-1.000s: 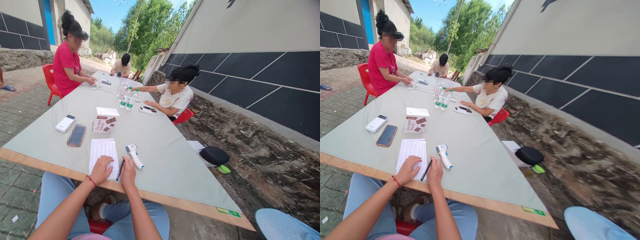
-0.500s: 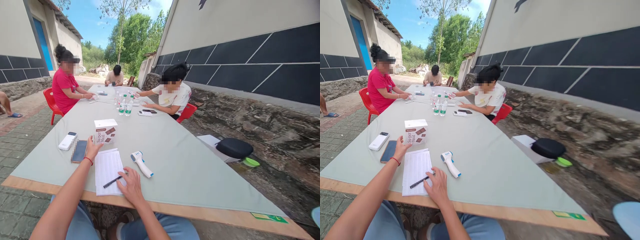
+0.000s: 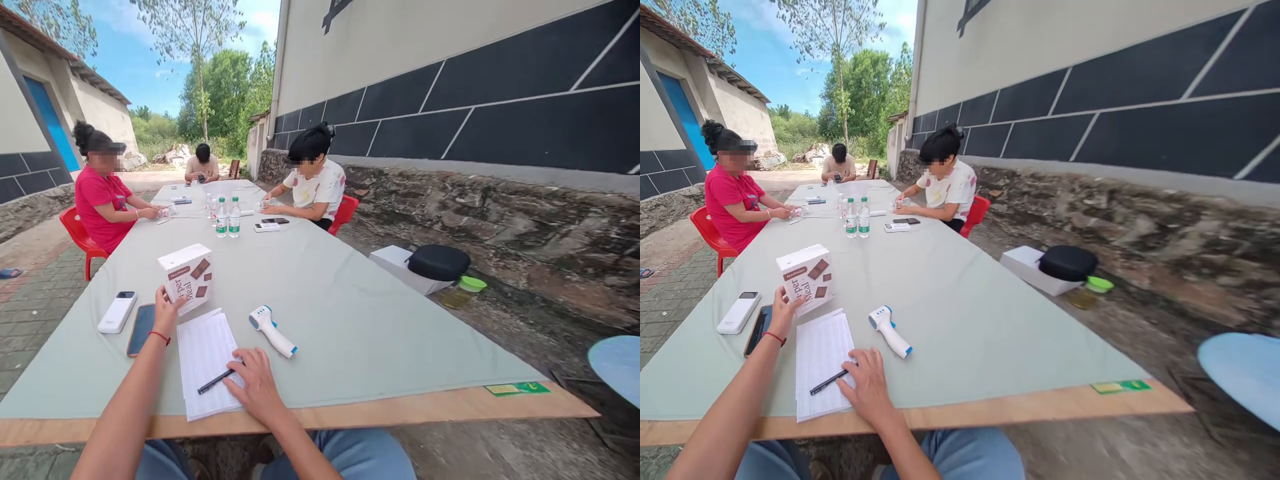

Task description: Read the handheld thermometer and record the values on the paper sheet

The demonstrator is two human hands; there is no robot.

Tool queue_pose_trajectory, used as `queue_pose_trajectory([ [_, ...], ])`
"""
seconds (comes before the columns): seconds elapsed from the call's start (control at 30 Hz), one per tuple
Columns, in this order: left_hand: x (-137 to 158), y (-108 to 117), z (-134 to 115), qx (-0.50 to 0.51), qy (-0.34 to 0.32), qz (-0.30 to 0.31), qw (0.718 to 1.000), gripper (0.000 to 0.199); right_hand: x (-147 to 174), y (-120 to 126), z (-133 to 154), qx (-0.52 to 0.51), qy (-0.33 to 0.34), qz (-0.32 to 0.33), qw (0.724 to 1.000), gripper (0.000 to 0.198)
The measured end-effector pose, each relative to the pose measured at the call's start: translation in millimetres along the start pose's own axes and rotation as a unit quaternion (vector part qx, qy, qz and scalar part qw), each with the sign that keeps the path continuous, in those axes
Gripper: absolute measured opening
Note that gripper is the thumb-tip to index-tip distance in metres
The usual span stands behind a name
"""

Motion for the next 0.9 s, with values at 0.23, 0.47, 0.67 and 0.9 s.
queue_pose_trajectory([
  [0.23, 78.7, -28.7, 9.9, 0.169, 0.068, 0.051, 0.982, 0.055, -1.3, 4.4, 3.1, 0.0, -0.013, 0.009, 1.0, 0.017],
  [0.47, 99.5, -31.7, 33.3, 0.108, 0.058, 0.057, 0.991, 0.068, -14.7, 47.2, -66.6, 0.085, -0.27, -0.015, 0.959, 0.03],
  [0.67, 93.9, -30.6, 41.0, 0.091, 0.06, 0.079, 0.991, 0.059, -32.8, 53.0, -95.4, 0.1, -0.374, 0.186, 0.903, 0.043],
  [0.9, 93.9, -27.5, 43.0, 0.044, 0.034, 0.079, 0.995, 0.063, -35.2, 57.5, -60.5, -0.324, -0.357, 0.014, 0.876, 0.027],
])
Point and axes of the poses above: each hand's wrist, its own x-axis away from the middle knuckle, its own y-axis out of the back of the hand, z = x × y, the point moved 5 cm from there along -x, towards the middle knuckle, and after that the axes turned 13 degrees about z, right-handed, at the moved point
